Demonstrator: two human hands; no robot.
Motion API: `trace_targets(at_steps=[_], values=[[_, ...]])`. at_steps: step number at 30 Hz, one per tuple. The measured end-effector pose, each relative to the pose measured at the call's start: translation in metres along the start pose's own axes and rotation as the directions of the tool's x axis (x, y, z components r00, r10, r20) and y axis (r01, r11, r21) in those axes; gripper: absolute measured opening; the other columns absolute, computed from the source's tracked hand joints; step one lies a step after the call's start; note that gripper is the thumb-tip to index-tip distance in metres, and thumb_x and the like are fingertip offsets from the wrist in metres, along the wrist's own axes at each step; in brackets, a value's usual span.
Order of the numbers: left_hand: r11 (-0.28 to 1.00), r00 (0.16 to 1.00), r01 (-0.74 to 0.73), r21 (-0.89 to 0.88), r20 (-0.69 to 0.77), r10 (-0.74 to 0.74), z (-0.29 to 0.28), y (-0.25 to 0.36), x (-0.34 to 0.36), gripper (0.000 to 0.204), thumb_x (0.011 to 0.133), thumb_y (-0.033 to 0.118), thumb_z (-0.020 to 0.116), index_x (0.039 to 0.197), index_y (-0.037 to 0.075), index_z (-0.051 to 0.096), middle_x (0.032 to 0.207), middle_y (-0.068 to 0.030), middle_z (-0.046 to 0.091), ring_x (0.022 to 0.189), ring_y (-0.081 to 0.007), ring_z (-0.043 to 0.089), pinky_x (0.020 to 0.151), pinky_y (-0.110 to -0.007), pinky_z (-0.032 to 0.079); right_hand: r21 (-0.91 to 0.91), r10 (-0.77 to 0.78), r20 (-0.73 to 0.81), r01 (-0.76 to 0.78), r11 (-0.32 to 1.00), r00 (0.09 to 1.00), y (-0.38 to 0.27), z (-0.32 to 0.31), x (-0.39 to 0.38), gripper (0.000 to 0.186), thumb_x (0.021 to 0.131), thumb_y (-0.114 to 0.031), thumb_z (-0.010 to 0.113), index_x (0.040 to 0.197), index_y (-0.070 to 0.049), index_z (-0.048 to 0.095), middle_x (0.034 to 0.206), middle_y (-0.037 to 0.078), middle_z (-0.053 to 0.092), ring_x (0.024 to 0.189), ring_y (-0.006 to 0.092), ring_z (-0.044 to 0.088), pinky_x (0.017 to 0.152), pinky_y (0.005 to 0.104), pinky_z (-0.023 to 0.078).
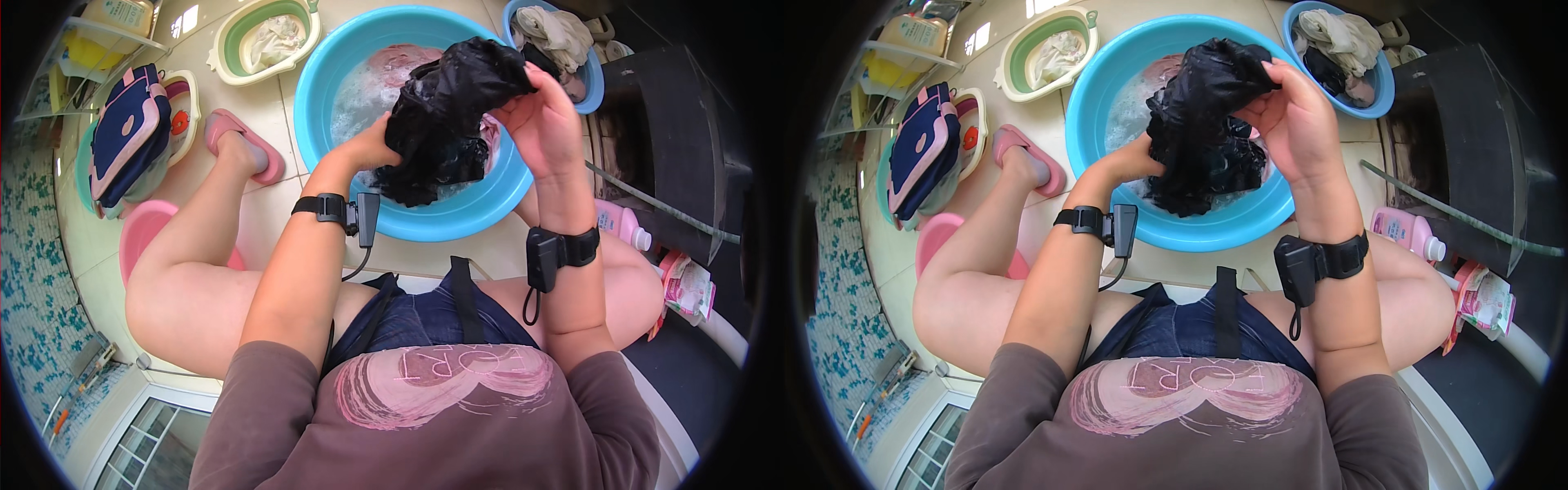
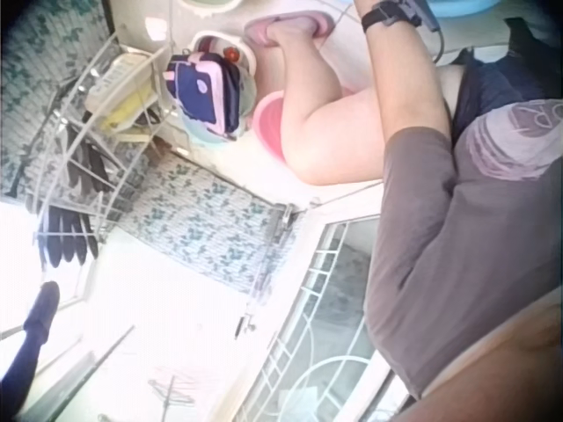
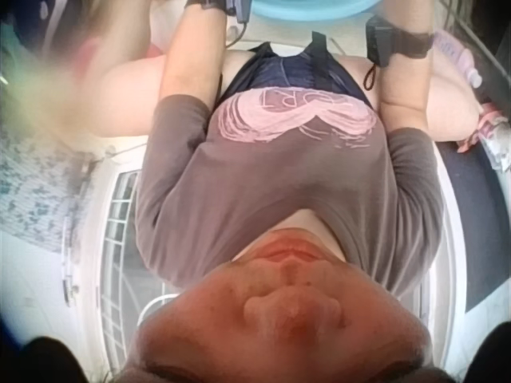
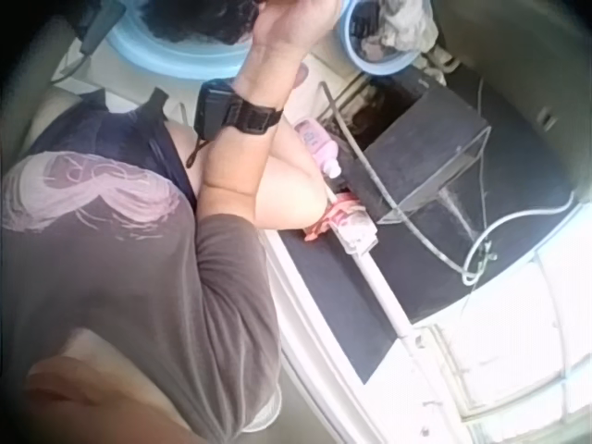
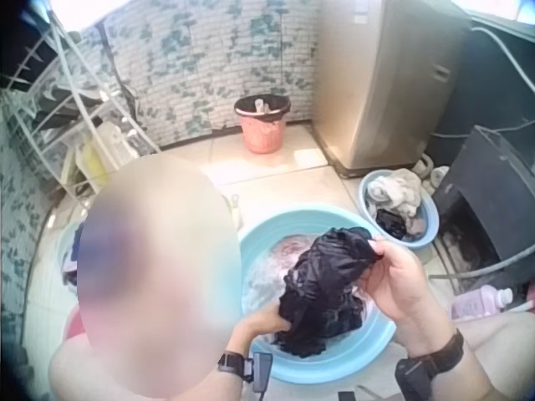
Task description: Hand-washing clothes in a basin on the floor.
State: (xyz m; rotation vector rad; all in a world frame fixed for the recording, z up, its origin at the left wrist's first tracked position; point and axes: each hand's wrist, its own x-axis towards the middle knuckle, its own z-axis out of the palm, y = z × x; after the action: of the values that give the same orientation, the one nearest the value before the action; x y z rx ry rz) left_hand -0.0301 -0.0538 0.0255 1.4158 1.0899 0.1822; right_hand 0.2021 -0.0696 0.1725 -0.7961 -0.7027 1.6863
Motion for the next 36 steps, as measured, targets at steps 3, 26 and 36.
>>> trace_targets(at_steps=[3,26,36], values=[[0.999,0.996,0.020,0.032,-0.090,-0.017,-0.001,-0.032,0.002,0.067,0.070,0.012,0.073,0.130,-0.001,0.048,0.121,-0.0154,0.060,0.115,-0.0256,0.055,0.098,-0.032,0.041,0.140,-0.050,0.216,0.020,0.990,0.975,-0.025,0.018,-0.004,0.031,0.096,-0.018,0.040,0.113,-0.001,0.060,0.108,0.012,0.068,0.100,0.0234,0.065,0.090,0.0402,0.050],[0.958,0.940,0.084,0.274,-0.340,0.015,0.017,0.008,0.010,0.029,0.079,0.032,0.073,0.083,0.003,0.065,0.083,-0.0124,0.067,0.078,-0.0255,0.064,0.073,-0.036,0.050,-0.283,0.094,-0.549,-0.290,0.914,0.831,0.072,-0.118,0.027,0.031,0.090,-0.024,0.061,0.111,-0.001,0.054,0.108,0.012,0.062,0.103,0.0266,0.060,0.091,0.0390,0.048],[0.411,0.957,0.274,0.870,-0.204,-0.207,0.068,-0.018,0.011,0.025,0.080,0.014,0.063,0.104,0.016,0.070,0.120,-0.0110,0.055,0.110,-0.0312,0.056,0.089,-0.040,0.050,-0.717,0.046,-0.259,-0.160,-0.679,0.965,0.136,-0.116,-0.014,0.030,0.073,-0.029,0.073,0.098,-0.013,0.068,0.112,0.011,0.062,0.113,0.0295,0.056,0.090,0.0416,0.047]])
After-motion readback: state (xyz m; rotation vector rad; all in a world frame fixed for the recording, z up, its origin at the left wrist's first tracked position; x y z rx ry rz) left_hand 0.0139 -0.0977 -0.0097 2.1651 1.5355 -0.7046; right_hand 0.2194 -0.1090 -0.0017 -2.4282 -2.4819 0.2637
